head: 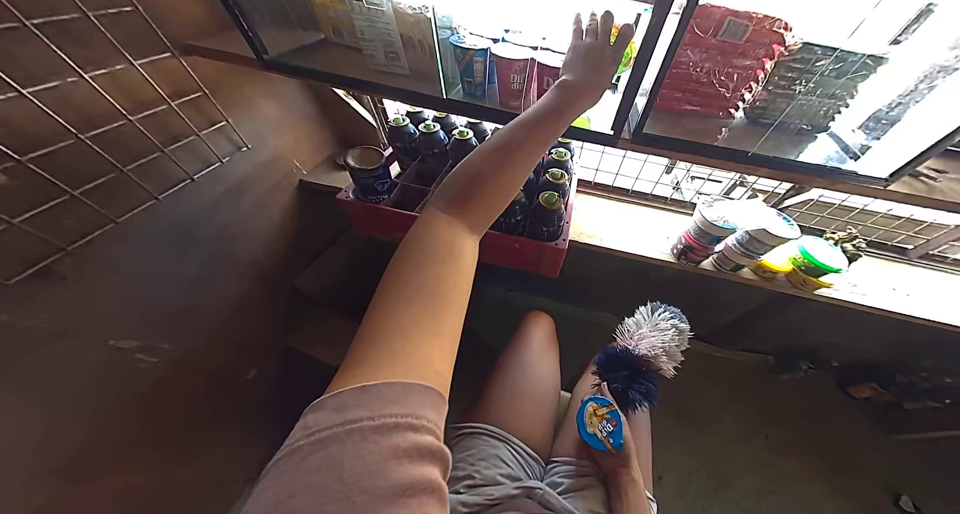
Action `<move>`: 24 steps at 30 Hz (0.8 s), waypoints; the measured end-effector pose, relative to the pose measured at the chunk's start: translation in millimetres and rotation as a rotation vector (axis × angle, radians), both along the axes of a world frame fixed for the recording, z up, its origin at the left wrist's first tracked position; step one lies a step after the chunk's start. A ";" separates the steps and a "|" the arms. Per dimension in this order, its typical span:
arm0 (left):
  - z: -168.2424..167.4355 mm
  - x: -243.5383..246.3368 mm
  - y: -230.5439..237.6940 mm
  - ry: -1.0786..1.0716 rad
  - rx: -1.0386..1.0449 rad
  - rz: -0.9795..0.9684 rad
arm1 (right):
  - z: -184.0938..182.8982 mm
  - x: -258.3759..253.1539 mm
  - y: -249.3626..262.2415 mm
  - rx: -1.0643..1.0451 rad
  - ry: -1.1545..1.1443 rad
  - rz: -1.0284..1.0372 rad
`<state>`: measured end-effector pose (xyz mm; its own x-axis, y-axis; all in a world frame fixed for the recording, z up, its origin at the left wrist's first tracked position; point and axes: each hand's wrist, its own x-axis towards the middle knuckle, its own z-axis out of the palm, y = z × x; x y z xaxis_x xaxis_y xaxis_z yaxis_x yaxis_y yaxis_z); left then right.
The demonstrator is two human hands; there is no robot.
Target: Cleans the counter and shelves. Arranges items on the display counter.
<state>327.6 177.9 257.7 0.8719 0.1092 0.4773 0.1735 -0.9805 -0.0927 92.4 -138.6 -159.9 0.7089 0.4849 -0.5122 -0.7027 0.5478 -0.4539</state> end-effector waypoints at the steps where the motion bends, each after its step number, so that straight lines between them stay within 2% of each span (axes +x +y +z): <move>1: -1.3 8.4 0.5 0.012 -0.001 0.019 | 0.0 -0.3 0.1 0.006 -0.007 0.003; 6: -4.9 40.4 4.2 0.055 -0.016 0.079 | -4.9 1.0 -0.1 0.008 -0.012 0.005; 10: -3.3 57.2 9.3 0.084 -0.036 0.111 | 15.7 -5.7 0.6 -0.029 0.021 -0.009; 16: 18.6 60.9 5.3 0.263 -0.020 0.159 | 27.1 -8.8 2.5 -0.058 0.001 -0.001; 22: 12.2 65.0 12.5 0.176 -0.040 0.139 | 26.3 -10.8 2.6 -0.045 0.012 -0.002; 24: 11.7 69.9 7.7 0.196 -0.024 0.172 | 15.3 -6.6 2.5 -0.021 0.011 0.020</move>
